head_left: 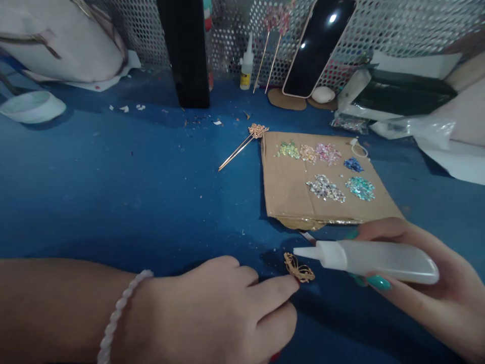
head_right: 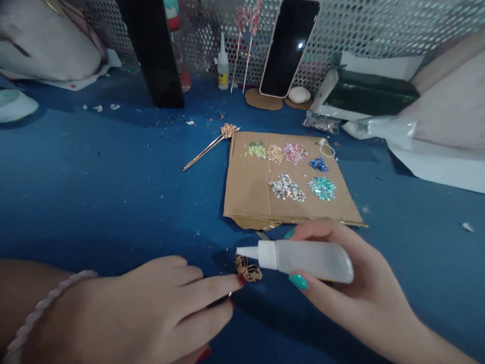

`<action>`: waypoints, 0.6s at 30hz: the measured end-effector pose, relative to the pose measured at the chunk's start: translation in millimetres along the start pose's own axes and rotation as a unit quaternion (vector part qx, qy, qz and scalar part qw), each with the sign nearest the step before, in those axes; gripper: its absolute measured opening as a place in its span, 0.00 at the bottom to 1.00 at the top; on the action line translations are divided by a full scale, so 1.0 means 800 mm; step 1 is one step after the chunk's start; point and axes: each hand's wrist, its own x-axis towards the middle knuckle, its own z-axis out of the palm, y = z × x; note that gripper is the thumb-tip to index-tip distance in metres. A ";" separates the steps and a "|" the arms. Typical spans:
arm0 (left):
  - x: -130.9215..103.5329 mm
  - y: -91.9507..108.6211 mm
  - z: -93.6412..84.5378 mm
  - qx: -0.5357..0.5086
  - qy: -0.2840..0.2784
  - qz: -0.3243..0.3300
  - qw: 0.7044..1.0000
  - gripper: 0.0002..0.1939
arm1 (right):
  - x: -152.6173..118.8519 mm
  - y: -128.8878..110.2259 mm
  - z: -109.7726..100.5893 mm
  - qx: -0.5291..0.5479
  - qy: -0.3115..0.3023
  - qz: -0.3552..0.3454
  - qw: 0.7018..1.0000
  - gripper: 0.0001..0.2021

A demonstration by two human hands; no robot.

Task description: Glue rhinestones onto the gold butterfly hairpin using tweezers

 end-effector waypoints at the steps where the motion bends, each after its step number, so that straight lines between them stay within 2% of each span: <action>1: 0.000 0.000 -0.001 0.001 0.003 0.000 1.000 0.16 | -0.003 -0.002 0.003 0.001 0.017 0.025 1.000 0.14; 4: 0.001 0.002 -0.003 -0.002 0.016 -0.002 1.000 0.16 | -0.009 -0.001 0.007 -0.005 0.040 0.056 0.998 0.16; 7: 0.001 0.000 -0.002 -0.006 0.030 -0.004 1.000 0.15 | -0.008 0.011 0.005 -0.008 0.024 0.017 1.000 0.12; 9: 0.001 -0.004 -0.003 -0.034 0.052 -0.003 0.998 0.13 | -0.006 0.018 0.004 -0.007 -0.007 -0.041 0.999 0.08; 10: 0.002 -0.006 -0.004 -0.068 0.064 -0.011 0.996 0.12 | -0.006 0.020 0.004 -0.011 -0.005 -0.049 0.999 0.08; 11: 0.003 -0.009 -0.006 -0.113 0.075 -0.026 0.990 0.12 | -0.006 0.021 0.005 -0.015 0.020 -0.024 0.999 0.08; 14: 0.007 -0.015 -0.014 -0.261 0.107 -0.109 0.953 0.14 | -0.011 0.021 0.006 -0.011 0.044 0.013 0.999 0.08; 16: 0.011 -0.017 -0.018 -0.328 0.124 -0.153 0.924 0.13 | -0.015 0.024 0.005 -0.001 0.024 -0.018 1.000 0.08; 18: 0.014 -0.018 -0.018 -0.370 0.146 -0.166 0.902 0.11 | -0.019 0.025 0.005 0.007 -0.007 -0.071 0.997 0.09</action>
